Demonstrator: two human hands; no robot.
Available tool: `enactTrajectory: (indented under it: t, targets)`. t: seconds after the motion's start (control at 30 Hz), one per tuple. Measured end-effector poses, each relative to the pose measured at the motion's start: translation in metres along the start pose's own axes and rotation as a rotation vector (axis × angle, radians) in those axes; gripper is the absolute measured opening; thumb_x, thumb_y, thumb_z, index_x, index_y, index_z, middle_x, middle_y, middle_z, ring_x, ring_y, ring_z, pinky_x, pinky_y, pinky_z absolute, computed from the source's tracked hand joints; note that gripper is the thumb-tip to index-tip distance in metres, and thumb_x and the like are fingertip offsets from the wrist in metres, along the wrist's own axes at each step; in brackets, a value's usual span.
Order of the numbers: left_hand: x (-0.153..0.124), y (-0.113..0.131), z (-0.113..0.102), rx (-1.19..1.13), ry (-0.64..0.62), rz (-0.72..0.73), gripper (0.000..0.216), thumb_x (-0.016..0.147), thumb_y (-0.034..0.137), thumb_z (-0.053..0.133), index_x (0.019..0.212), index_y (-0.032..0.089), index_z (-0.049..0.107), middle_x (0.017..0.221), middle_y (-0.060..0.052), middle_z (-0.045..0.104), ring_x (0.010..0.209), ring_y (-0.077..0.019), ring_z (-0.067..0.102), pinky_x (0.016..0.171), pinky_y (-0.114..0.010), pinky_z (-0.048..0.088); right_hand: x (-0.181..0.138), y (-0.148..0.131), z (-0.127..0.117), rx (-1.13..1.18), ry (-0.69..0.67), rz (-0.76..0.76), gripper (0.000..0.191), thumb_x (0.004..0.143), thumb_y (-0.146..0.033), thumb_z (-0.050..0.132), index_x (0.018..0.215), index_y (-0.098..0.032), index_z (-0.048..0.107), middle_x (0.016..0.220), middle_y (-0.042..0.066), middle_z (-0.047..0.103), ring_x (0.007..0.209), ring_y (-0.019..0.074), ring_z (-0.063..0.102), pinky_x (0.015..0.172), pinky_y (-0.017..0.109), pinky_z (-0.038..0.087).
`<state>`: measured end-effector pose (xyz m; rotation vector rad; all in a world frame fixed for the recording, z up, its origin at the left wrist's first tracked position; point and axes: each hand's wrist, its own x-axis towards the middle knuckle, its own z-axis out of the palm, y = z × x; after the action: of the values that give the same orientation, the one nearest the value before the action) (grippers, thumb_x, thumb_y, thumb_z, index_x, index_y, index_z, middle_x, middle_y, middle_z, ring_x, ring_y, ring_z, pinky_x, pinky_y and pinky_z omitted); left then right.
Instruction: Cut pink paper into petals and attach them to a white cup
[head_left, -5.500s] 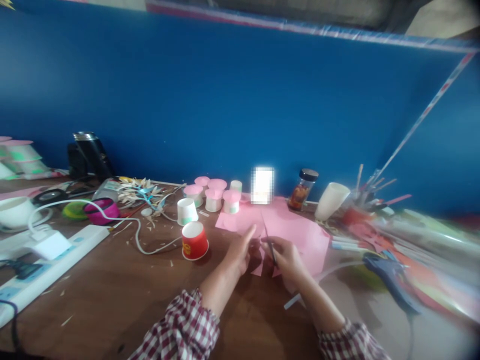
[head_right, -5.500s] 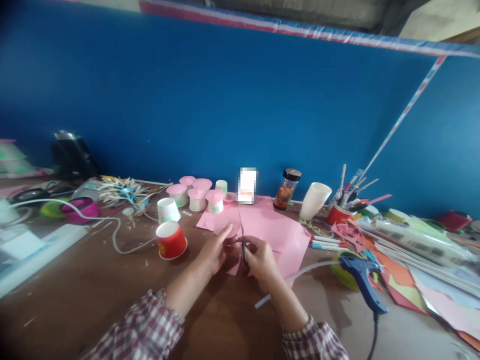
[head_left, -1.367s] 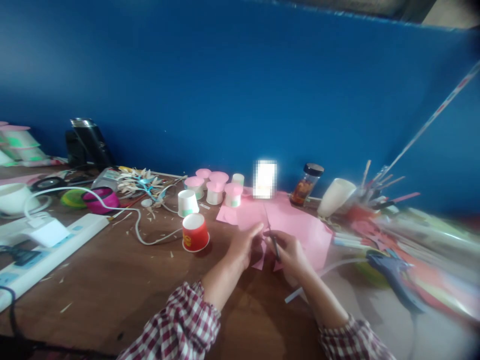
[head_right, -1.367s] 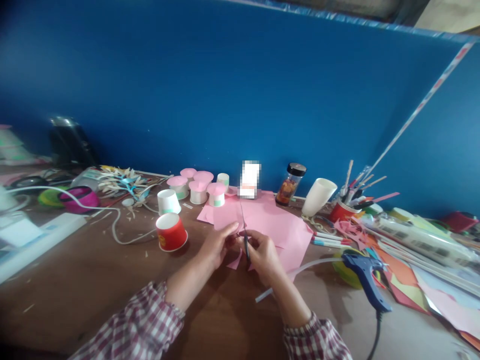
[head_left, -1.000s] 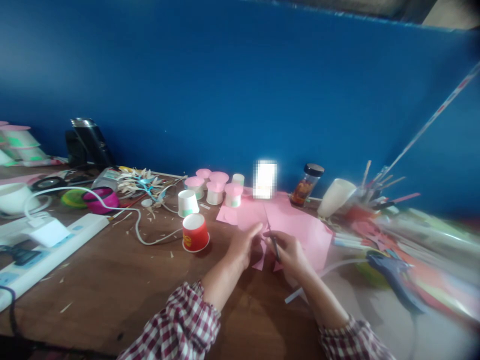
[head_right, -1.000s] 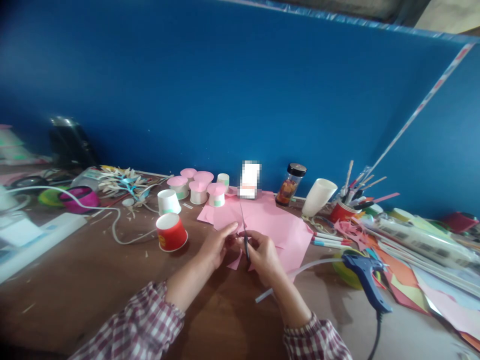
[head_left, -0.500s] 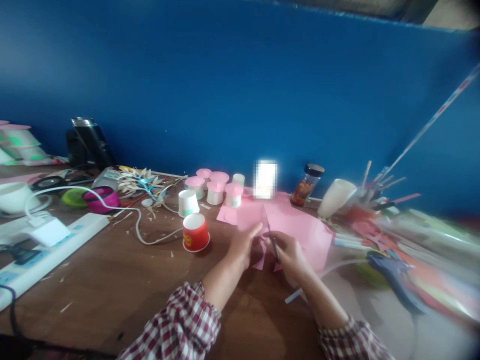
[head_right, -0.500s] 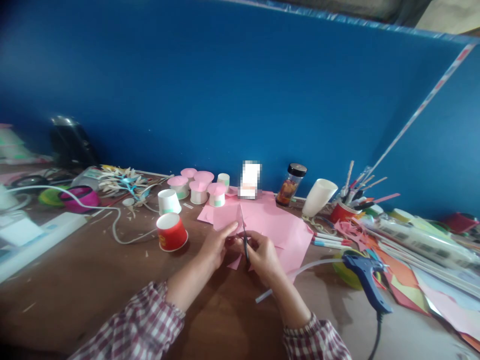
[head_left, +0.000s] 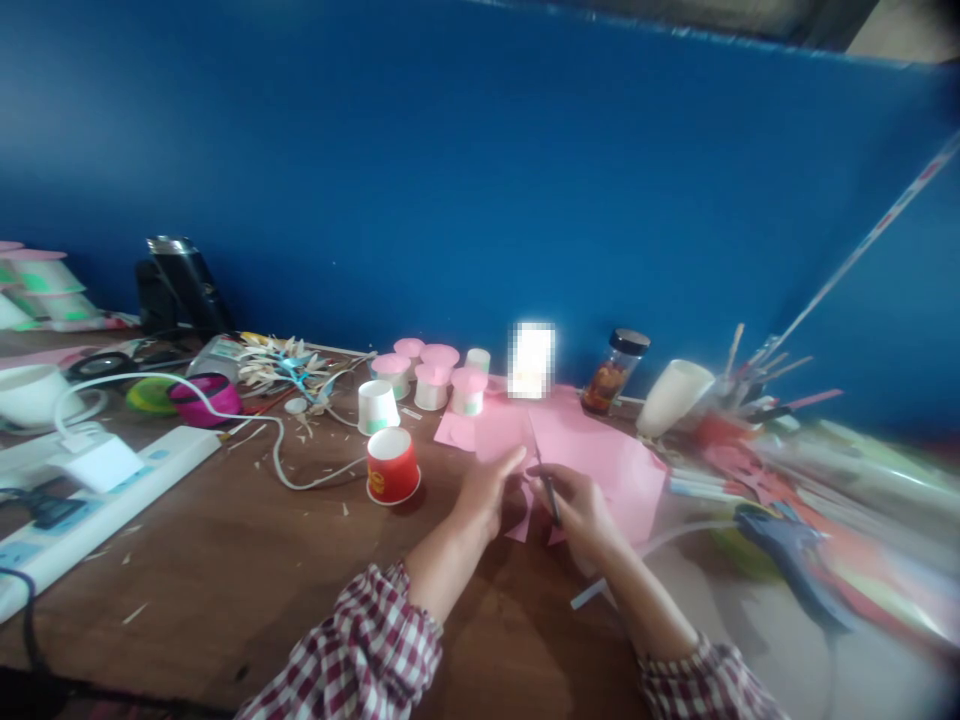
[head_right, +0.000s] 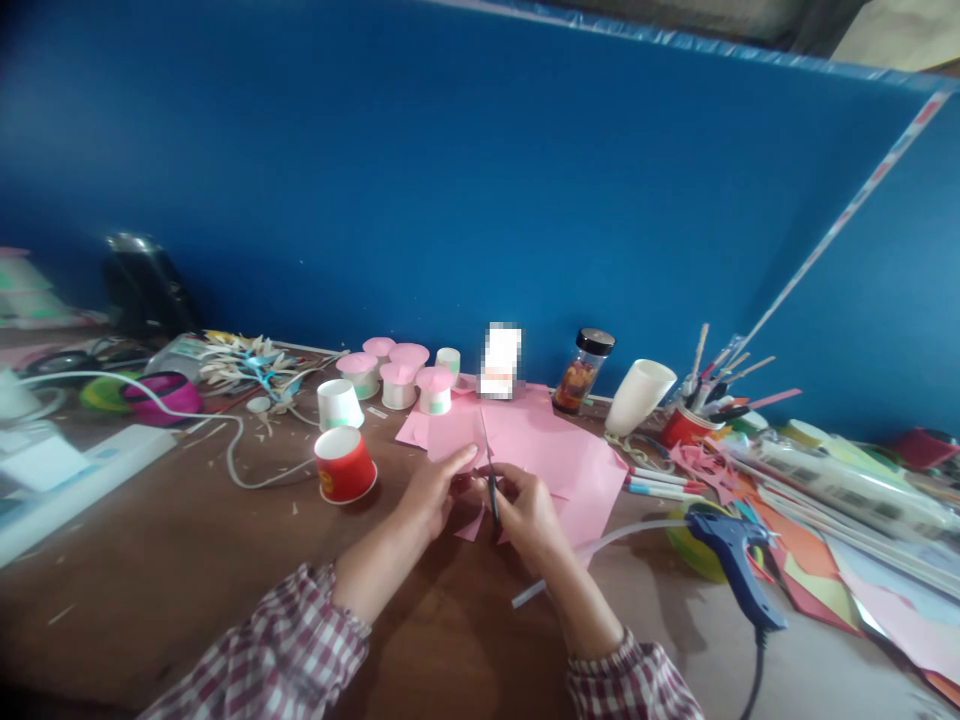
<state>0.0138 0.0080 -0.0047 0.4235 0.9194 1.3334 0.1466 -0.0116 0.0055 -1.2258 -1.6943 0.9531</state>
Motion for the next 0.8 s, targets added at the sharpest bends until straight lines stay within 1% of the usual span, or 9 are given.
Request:
enactTrajectory:
  t: [0.17, 0.37, 0.53, 0.6, 0.8]
  targets:
    - [-0.0002, 0.0008, 0.0001, -0.007, 0.010, -0.011, 0.028, 0.057, 0.031, 0.082, 0.072, 0.010, 0.070, 0.061, -0.003, 0.064, 0.052, -0.0106, 0.057, 0.053, -0.022, 0.044, 0.0005, 0.0021, -0.0005, -0.029, -0.011, 0.003, 0.035, 0.082, -0.040, 0.060, 0.099, -0.010, 0.068, 0.074, 0.007, 0.071, 0.063, 0.0178, 0.063, 0.053, 0.023, 0.048]
    - [0.0015, 0.0009, -0.0006, 0.008, 0.043, -0.001, 0.029, 0.055, 0.032, 0.082, 0.070, 0.010, 0.069, 0.060, -0.002, 0.063, 0.051, -0.0097, 0.056, 0.052, -0.021, 0.043, -0.0001, 0.0014, -0.0014, -0.044, -0.022, -0.003, 0.034, 0.082, -0.040, 0.059, 0.097, -0.011, 0.069, 0.072, 0.007, 0.070, 0.067, 0.0193, 0.063, 0.054, 0.024, 0.047]
    - [0.0021, 0.0012, -0.0007, 0.012, 0.050, -0.003, 0.031, 0.055, 0.032, 0.083, 0.070, 0.010, 0.068, 0.057, 0.000, 0.059, 0.050, -0.0091, 0.054, 0.052, -0.022, 0.042, 0.0003, -0.0003, -0.0011, -0.039, -0.020, 0.030, 0.035, 0.082, -0.041, 0.059, 0.098, -0.011, 0.068, 0.065, 0.004, 0.067, 0.057, 0.0163, 0.059, 0.049, 0.023, 0.043]
    - [0.0026, 0.0008, -0.0011, 0.016, 0.050, -0.001, 0.032, 0.055, 0.033, 0.083, 0.071, 0.010, 0.067, 0.058, 0.000, 0.059, 0.051, -0.0098, 0.055, 0.053, -0.022, 0.043, 0.0007, 0.0009, -0.0008, -0.045, -0.015, 0.033, 0.036, 0.082, -0.041, 0.060, 0.098, -0.010, 0.068, 0.063, 0.004, 0.066, 0.056, 0.0161, 0.058, 0.048, 0.023, 0.043]
    - [0.0036, -0.0002, -0.0023, 0.039, 0.038, -0.030, 0.034, 0.055, 0.037, 0.083, 0.069, 0.010, 0.065, 0.057, -0.002, 0.060, 0.051, -0.0120, 0.056, 0.052, -0.024, 0.042, 0.0015, 0.0048, -0.0006, -0.047, -0.010, 0.017, 0.034, 0.082, -0.040, 0.060, 0.097, -0.011, 0.069, 0.072, 0.006, 0.070, 0.061, 0.0174, 0.062, 0.053, 0.024, 0.046]
